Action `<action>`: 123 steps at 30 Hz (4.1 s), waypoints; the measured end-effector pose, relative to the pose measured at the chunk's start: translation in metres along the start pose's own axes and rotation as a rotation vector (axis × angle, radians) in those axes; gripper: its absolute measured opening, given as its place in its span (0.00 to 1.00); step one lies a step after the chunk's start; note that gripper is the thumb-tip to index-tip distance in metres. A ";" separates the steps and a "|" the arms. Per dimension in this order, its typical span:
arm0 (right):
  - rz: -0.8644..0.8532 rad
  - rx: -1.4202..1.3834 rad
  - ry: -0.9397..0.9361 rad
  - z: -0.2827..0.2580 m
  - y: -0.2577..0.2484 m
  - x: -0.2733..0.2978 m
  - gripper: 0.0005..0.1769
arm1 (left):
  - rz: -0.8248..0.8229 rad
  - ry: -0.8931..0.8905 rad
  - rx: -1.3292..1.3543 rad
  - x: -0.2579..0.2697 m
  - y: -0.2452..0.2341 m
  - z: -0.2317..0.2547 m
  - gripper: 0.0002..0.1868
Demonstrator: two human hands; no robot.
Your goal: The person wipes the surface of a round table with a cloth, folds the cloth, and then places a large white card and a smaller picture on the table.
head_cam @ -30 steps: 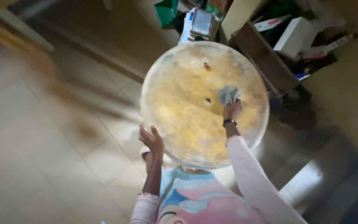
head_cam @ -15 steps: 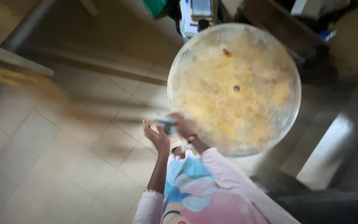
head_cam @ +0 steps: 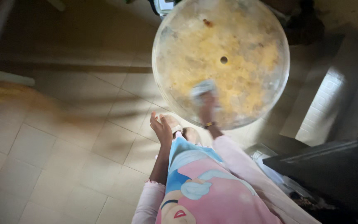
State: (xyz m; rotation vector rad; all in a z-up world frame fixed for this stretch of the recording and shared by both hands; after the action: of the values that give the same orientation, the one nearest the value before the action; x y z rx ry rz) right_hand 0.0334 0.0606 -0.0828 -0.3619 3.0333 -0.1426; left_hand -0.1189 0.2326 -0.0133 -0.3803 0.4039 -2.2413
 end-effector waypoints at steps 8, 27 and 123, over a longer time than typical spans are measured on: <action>-0.221 0.367 0.113 -0.051 0.049 0.044 0.24 | -0.017 0.003 0.221 0.021 -0.003 0.045 0.29; -0.206 0.831 -0.142 -0.066 0.161 -0.077 0.30 | -0.270 0.194 0.108 -0.170 -0.028 0.013 0.27; 1.199 0.425 0.600 -0.017 -0.120 0.168 0.29 | -1.256 0.014 -0.007 -0.015 0.093 0.044 0.20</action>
State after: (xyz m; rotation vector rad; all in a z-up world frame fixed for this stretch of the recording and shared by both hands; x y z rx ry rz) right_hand -0.1032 -0.0942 -0.0656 1.7173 2.9623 -0.8585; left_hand -0.0295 0.1792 -0.0134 -0.7626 0.1666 -3.4486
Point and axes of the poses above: each hand's wrist, its own x-axis away from the middle knuckle, its own y-axis out of the palm, z = x × y, the point moved 1 cm from there along -x, towards the middle knuckle, and after that the axes turned 3 degrees about -z, right-handed, at the moved point
